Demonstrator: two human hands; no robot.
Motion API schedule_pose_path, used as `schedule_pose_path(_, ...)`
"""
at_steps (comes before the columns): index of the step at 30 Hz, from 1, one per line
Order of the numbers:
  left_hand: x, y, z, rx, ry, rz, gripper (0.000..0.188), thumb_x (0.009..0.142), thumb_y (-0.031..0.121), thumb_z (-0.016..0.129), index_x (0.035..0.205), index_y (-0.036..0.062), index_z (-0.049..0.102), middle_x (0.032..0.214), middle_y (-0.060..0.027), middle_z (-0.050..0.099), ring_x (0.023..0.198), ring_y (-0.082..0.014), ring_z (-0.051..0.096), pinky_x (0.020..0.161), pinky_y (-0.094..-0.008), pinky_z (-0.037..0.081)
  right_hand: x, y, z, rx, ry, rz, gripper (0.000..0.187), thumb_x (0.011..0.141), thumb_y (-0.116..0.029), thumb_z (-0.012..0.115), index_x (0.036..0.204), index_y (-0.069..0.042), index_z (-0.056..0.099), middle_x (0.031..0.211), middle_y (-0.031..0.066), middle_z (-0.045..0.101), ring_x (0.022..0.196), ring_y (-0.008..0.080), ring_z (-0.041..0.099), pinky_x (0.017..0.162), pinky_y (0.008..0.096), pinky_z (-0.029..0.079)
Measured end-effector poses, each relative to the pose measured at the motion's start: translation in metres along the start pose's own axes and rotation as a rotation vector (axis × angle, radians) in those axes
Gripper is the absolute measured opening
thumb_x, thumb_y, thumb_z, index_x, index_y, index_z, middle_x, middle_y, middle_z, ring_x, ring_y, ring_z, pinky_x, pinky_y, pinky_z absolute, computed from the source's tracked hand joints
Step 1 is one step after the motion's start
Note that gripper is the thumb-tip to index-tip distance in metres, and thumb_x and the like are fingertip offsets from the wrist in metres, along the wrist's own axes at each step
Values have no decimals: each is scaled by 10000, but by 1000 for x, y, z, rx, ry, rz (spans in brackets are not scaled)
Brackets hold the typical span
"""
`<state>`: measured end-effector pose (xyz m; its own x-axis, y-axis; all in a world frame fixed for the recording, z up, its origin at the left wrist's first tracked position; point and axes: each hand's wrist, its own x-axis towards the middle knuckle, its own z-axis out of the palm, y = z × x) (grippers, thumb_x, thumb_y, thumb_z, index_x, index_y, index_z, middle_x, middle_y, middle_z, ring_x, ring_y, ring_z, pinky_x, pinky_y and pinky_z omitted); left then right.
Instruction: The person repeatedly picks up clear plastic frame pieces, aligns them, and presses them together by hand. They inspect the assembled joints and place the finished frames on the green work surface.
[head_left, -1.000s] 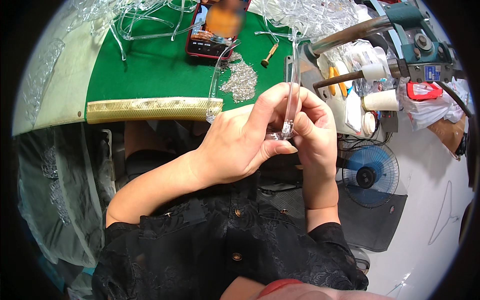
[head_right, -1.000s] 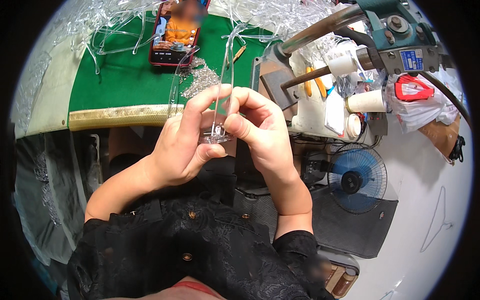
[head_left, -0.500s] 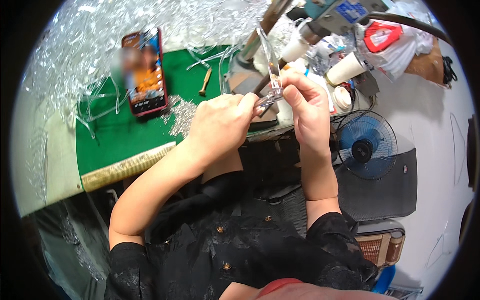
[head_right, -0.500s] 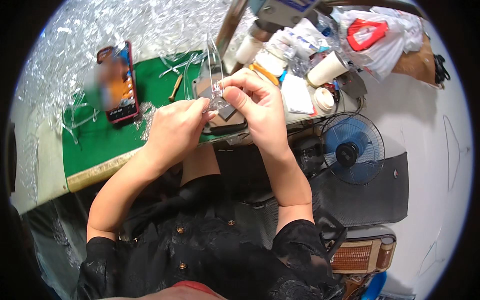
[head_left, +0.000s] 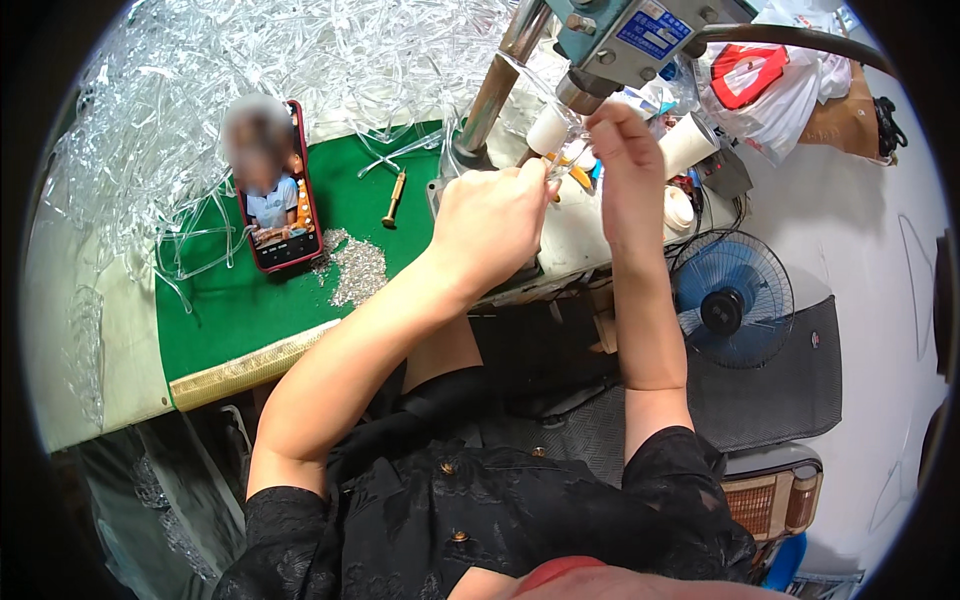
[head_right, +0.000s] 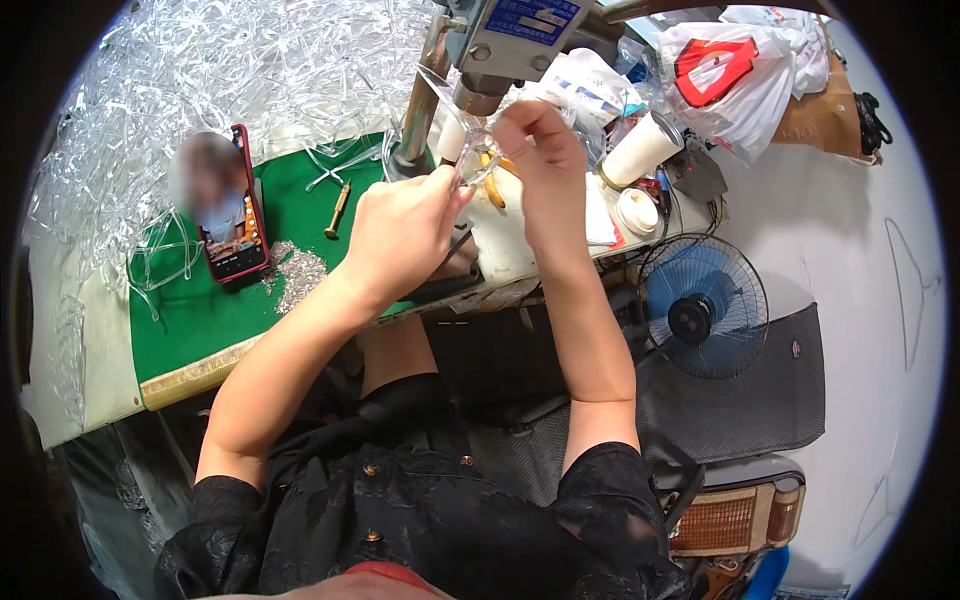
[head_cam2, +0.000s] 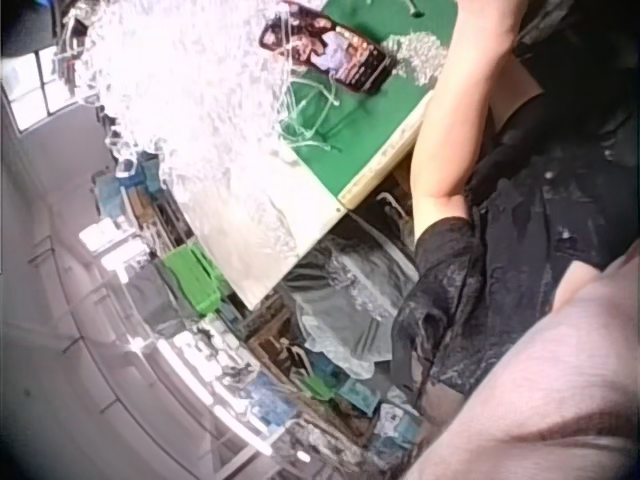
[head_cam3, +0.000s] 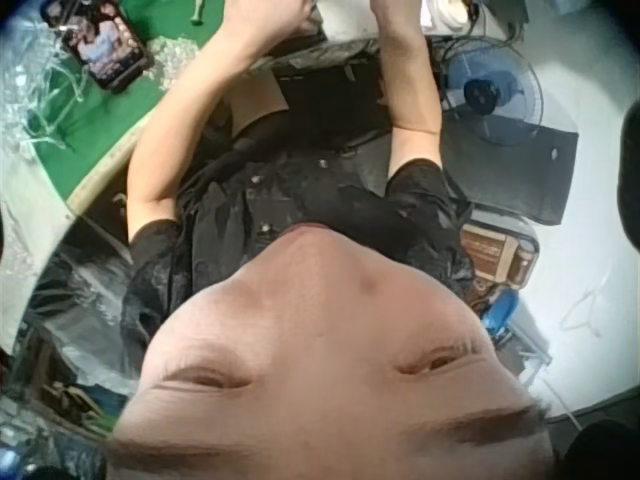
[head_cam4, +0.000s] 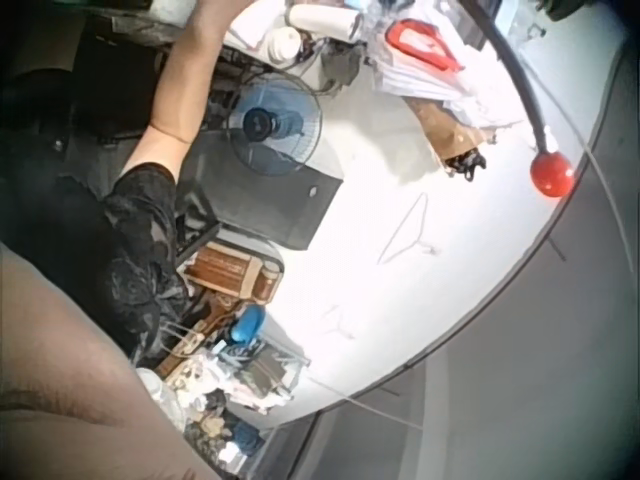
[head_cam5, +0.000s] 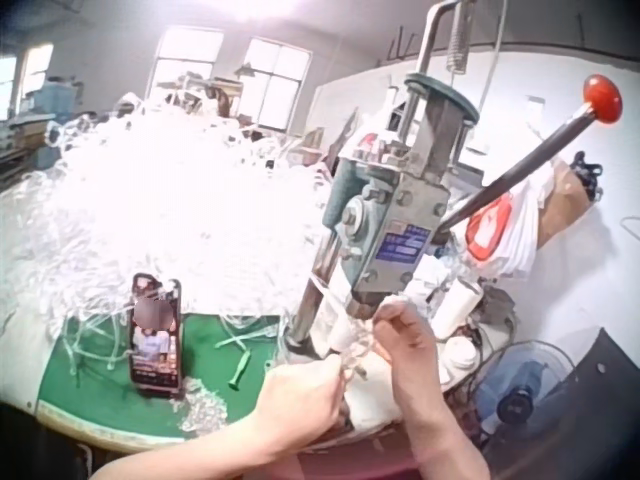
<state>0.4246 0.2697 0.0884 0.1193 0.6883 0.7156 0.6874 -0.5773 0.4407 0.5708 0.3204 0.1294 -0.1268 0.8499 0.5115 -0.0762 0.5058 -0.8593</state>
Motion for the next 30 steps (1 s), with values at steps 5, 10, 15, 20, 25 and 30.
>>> schedule_pose_path(5, 6, 7, 8, -43, -19, -9, 194, 901, 176, 570, 773, 39, 520, 595, -131, 582, 542, -313, 604, 500, -415, 468, 59, -101, -26, 114, 334, -528, 498, 940, -294, 465, 1284, 67, 466, 1291, 162, 525, 1235, 258, 467, 961, 399, 408)
schedule_pose_path(10, 3, 11, 6, -43, 5, -58, 181, 886, 165, 579, 771, 36, 525, 584, -138, 582, 534, -326, 602, 501, -426, 471, 46, -106, -19, 248, 5, -725, 287, 949, -279, 523, 1123, -52, 535, 1156, 99, 577, 1106, 263, 521, 904, 372, 403)
schedule_pose_path(15, 6, 6, 10, -64, 69, -57, 177, 879, 163, 585, 772, 32, 531, 572, -143, 585, 508, -330, 595, 490, -424, 474, 24, -77, -3, 284, 160, -788, 140, 945, -227, 507, 911, -93, 525, 887, 44, 585, 916, 202, 552, 721, 276, 401)
schedule_pose_path(20, -2, 2, -9, -62, -28, -82, 176, 890, 170, 581, 808, 19, 546, 652, -148, 610, 586, -327, 618, 525, -414, 475, 44, -112, 5, 54, 218, -675, 320, 933, -178, 485, 1160, 36, 555, 1100, 152, 628, 1066, 258, 581, 862, 334, 419)
schedule_pose_path(25, -90, -25, -89, -443, -1, -185, 165, 906, 137, 579, 969, 0, 646, 915, -166, 675, 808, -298, 655, 695, -372, 499, -15, -32, 29, -47, 283, -531, 360, 873, -6, 523, 1222, 65, 473, 1217, 150, 534, 1123, 227, 515, 913, 333, 396)
schedule_pose_path(30, -236, -47, -267, -678, 312, -412, 312, 967, 298, 529, 1011, 2, 617, 928, -125, 660, 842, -227, 640, 759, -352, 516, -123, 63, 21, -207, 73, -183, 313, 866, 75, 510, 1169, -1, 494, 1157, 98, 482, 1014, 169, 479, 883, 279, 395)
